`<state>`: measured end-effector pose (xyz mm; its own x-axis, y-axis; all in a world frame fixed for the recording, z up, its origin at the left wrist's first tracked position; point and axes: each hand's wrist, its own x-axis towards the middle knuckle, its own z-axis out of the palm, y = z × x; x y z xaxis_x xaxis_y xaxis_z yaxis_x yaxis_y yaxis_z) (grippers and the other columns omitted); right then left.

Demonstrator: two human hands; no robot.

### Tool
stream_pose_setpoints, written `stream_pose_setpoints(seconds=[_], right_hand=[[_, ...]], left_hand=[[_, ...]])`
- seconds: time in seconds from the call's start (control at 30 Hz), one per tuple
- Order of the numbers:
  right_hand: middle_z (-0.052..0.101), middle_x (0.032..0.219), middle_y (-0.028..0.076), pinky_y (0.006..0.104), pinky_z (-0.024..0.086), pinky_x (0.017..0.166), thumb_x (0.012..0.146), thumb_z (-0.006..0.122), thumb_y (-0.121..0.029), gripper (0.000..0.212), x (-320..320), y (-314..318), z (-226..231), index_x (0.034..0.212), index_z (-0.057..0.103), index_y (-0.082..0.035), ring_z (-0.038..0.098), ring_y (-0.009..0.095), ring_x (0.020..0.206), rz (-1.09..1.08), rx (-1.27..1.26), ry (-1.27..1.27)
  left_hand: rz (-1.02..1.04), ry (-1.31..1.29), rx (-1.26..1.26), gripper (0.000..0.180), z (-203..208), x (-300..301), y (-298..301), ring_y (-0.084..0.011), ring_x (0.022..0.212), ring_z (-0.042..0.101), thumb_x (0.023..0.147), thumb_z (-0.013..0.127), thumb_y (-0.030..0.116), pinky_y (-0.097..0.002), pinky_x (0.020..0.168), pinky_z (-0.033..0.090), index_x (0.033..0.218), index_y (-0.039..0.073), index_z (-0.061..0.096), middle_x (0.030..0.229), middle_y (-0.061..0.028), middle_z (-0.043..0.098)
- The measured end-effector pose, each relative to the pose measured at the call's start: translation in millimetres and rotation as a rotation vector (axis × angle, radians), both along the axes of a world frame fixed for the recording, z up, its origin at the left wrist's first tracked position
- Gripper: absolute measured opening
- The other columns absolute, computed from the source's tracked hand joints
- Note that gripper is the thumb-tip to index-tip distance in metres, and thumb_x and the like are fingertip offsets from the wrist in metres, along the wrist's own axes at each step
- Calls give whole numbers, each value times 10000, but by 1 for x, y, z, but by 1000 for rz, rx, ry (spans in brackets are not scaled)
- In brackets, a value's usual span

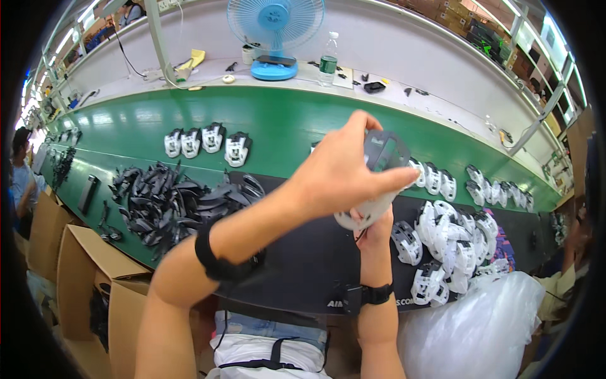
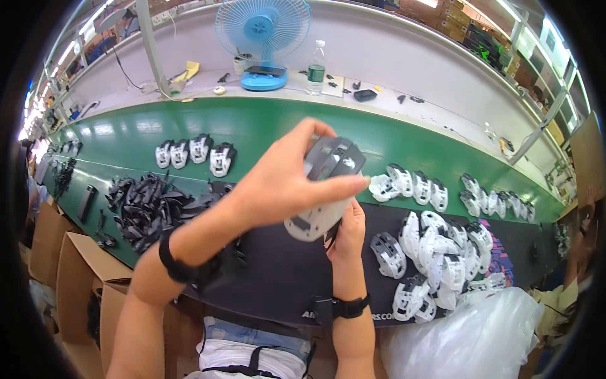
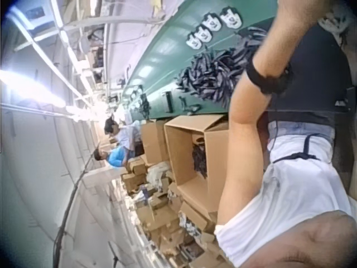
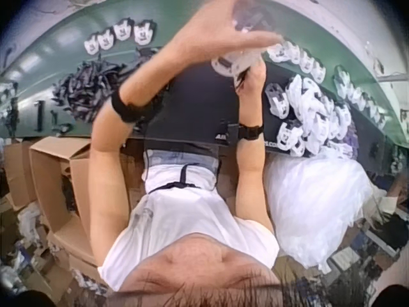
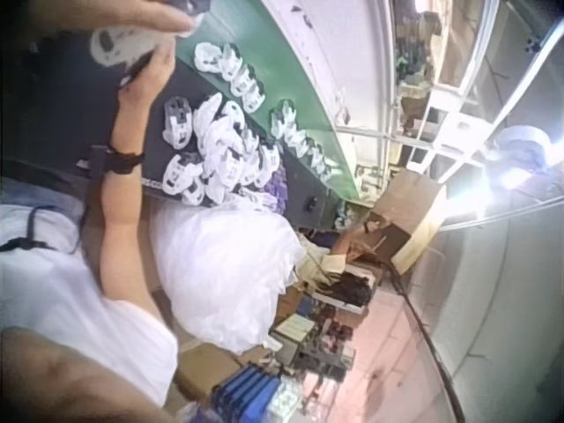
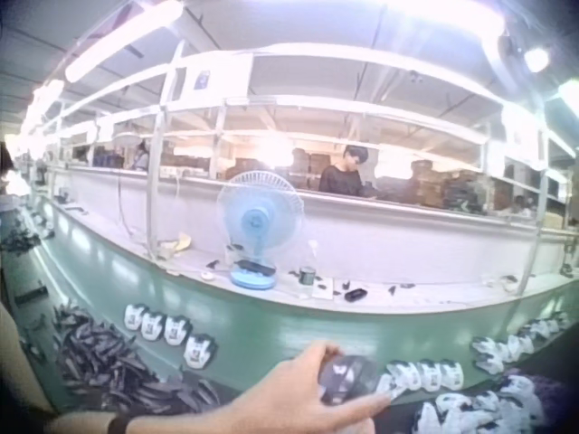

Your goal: Assemble outer shells and components for handheld electronic controllers.

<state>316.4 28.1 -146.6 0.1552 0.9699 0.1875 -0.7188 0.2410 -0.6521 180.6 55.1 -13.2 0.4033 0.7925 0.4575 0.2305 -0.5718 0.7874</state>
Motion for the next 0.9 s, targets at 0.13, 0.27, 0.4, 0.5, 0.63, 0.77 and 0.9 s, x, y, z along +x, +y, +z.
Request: stream_pose_setpoints(seconds=[0.13,0.27,0.4,0.5,0.63,0.77,0.9], right_hand=[[538,815,9,167,318,354,975,457,-278,258,17,7,-15,938,567,-48,375,40,461,1,-81,145],[492,701,20,180,236,323,986,418,-289,331,8,3,-6,852,576,-31,314,50,411,-18,-134,5],[505,606,-15,231,305,470,988,453,-260,391,-20,8,-19,827,688,7,396,28,535,-339,-68,-701],[573,683,-5,235,352,518,984,445,-212,346,-26,6,-28,875,683,14,434,39,592,-414,-102,-882],[541,669,-29,211,394,564,982,461,-234,335,-26,8,-31,850,641,16,471,37,633,-129,-180,-786],[545,648,19,268,399,582,998,368,-283,434,-33,10,-41,734,561,3,470,91,602,-68,-353,-625],[507,609,36,288,378,564,1002,326,-298,467,-31,7,-43,698,531,-9,436,116,572,-118,-265,-737]], left_hand=[[109,-302,-278,416,-64,4,-39,-245,810,649,873,605,330,-328,724,490,1040,-48,555,886,-204,648],[248,-455,-455,347,-145,7,-38,-183,744,617,908,563,286,-322,680,483,1019,-42,545,819,-162,637],[423,-434,-340,328,-166,15,-33,-171,743,598,916,558,266,-307,671,477,1036,-37,530,812,-140,627],[480,-483,-208,301,-171,14,-36,-162,730,597,916,558,233,-305,655,480,1033,-42,522,798,-126,629],[391,-498,-245,286,-164,2,-35,-184,685,609,911,556,214,-321,630,485,1026,-45,520,775,-130,631],[362,-331,-135,241,-167,-3,-32,-134,679,566,916,527,173,-288,622,462,1031,-37,501,756,-89,604],[366,-283,-80,253,-167,-5,-31,-342,664,631,898,526,172,-374,612,493,1043,-34,503,767,-205,618]])
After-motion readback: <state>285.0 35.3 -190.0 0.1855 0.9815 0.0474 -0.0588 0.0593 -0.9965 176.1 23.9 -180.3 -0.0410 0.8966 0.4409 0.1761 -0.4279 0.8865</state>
